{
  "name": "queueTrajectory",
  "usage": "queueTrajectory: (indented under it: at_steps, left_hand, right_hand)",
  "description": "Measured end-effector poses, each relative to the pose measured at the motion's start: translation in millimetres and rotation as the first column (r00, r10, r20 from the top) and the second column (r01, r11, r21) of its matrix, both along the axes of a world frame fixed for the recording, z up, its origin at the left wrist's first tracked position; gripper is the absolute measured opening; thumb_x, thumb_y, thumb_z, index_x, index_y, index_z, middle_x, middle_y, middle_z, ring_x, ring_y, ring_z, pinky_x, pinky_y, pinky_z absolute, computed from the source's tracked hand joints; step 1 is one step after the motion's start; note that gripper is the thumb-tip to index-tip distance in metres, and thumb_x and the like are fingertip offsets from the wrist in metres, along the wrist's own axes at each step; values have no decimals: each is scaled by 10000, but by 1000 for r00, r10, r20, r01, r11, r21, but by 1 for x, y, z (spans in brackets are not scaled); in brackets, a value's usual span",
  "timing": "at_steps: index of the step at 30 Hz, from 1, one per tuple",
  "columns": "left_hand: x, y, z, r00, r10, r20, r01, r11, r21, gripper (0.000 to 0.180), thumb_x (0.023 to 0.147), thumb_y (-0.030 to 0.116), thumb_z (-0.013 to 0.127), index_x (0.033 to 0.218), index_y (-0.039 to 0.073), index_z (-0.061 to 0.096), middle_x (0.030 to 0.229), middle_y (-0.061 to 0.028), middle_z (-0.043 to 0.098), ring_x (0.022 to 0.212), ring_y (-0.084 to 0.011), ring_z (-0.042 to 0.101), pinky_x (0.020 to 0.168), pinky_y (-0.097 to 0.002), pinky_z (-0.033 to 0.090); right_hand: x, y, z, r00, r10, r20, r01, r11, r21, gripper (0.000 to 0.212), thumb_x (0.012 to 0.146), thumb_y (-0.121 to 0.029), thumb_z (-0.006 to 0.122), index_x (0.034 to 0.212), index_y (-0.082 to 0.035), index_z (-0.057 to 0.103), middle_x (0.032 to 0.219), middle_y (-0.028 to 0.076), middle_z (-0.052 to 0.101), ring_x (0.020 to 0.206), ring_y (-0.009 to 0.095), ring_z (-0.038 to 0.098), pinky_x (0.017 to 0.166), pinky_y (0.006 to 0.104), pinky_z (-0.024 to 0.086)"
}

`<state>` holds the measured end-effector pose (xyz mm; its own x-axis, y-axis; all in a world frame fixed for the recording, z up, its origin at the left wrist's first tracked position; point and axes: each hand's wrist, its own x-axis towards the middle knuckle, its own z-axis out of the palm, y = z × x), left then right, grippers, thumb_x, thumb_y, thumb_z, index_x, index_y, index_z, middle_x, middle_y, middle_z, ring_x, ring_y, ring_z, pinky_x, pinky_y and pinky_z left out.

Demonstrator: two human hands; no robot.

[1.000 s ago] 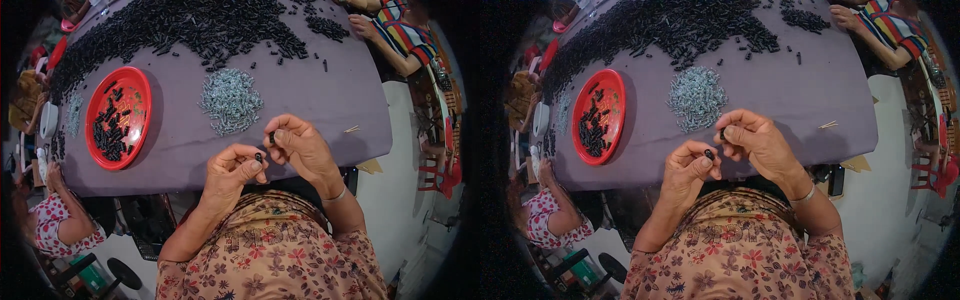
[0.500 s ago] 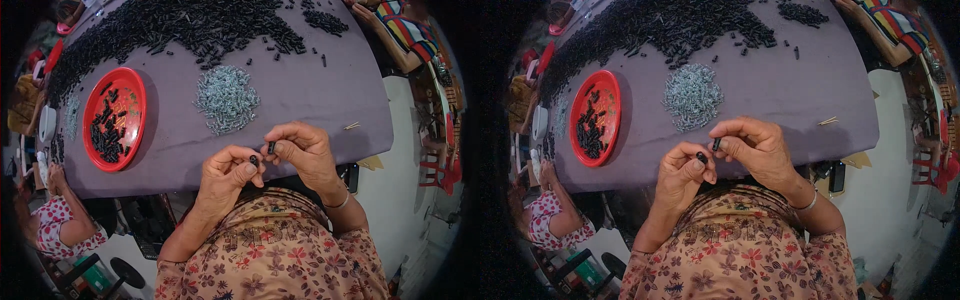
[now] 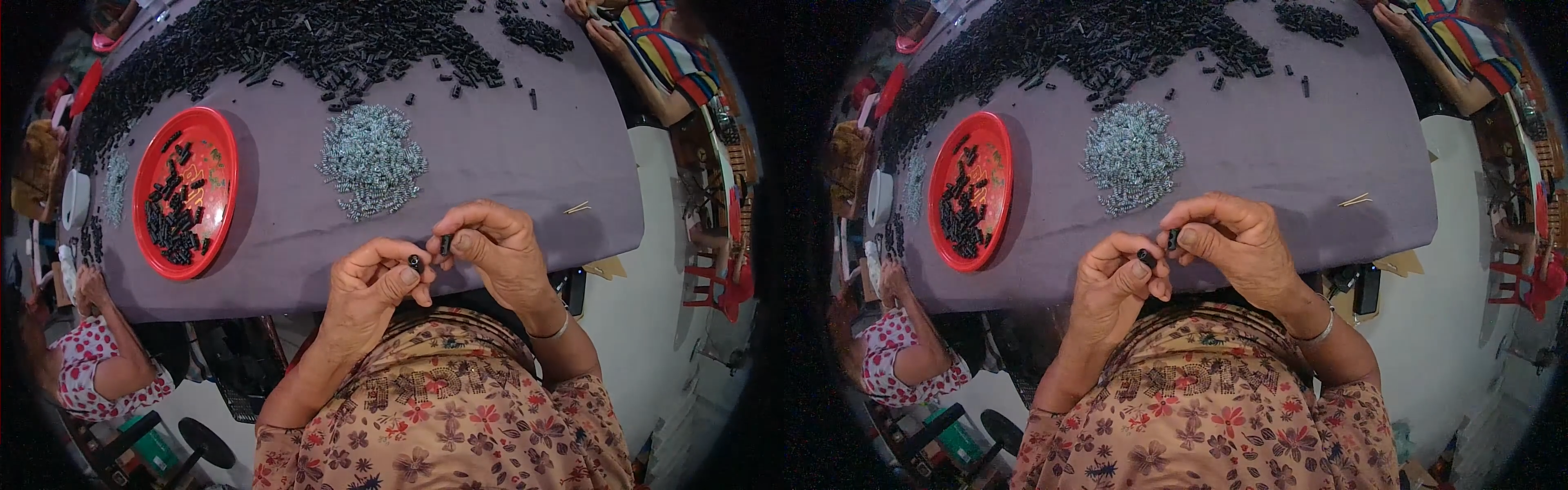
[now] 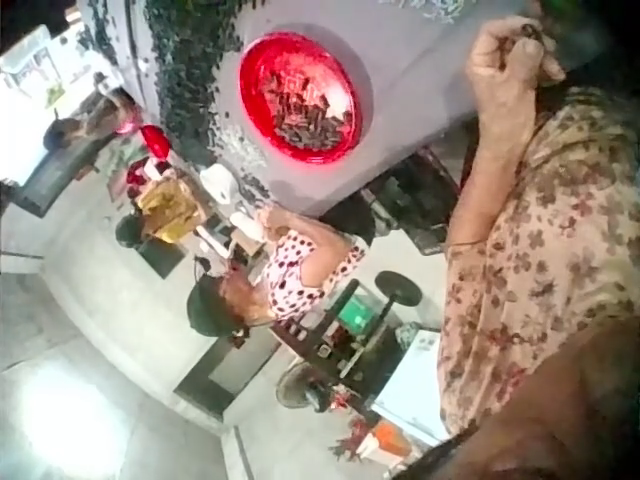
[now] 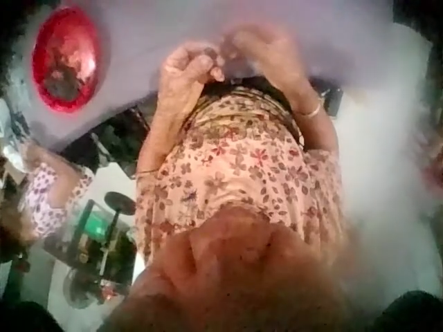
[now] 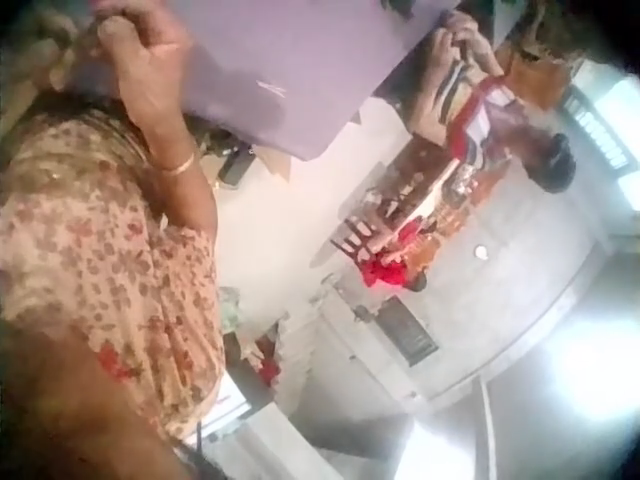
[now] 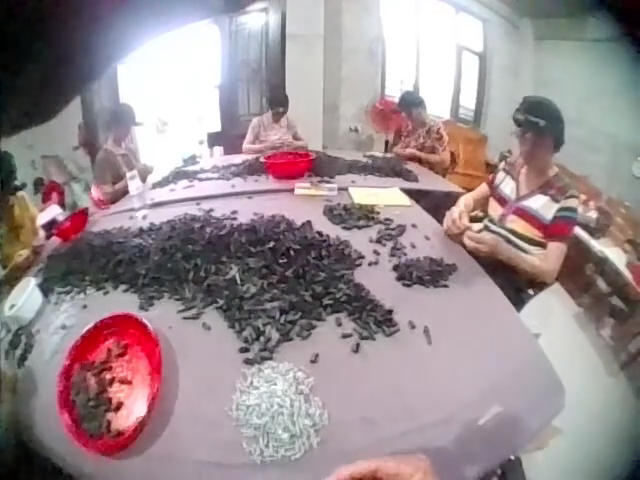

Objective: Assembling small black plastic components by manually inserting metallic pins.

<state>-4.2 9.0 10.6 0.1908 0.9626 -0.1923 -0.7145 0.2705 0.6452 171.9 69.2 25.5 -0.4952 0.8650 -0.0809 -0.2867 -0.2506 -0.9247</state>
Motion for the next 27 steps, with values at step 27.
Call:
queueTrajectory:
  at_steps: [27]
  left_hand:
    - [-1, -1, -4, 983, -88, 163, 102, 992, -76, 184, 876, 74, 616, 1033, -23, 609, 897, -125, 656, 700, -157, 630, 663, -267, 529]
  right_hand:
    - [-4, -4, 5, 995, -84, 56, 79, 993, 82, 119, 863, 6, 604, 977, 14, 635, 885, 19, 578, 819, 85, 579, 743, 212, 471]
